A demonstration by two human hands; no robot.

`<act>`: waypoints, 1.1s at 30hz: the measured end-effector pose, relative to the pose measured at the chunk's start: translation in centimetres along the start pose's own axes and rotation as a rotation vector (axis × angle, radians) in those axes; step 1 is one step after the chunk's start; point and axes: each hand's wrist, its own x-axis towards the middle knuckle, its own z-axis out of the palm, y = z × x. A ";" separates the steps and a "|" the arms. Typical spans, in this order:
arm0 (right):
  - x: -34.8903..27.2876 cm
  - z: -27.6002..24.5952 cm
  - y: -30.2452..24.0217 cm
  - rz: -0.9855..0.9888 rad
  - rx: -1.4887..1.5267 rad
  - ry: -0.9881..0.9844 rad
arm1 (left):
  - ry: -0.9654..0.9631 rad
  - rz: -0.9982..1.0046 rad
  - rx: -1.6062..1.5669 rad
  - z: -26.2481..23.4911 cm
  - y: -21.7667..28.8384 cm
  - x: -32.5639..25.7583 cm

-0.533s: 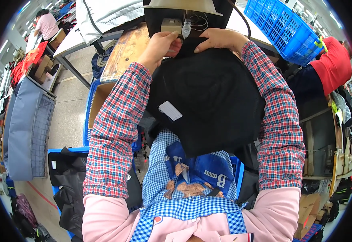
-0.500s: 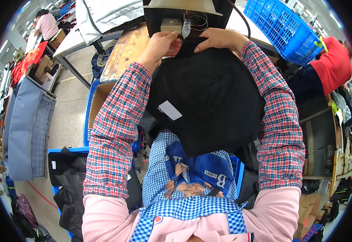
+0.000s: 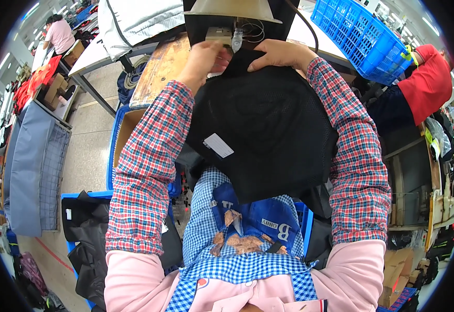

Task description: A worker is assembling and trimming black padded fabric components at a factory workbench using a heat-sealing machine and scissors.

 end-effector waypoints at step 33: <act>-28.5 3.7 -7.2 -1.202 0.465 0.378 | -0.869 -0.062 0.056 2.9 -4.4 -23.5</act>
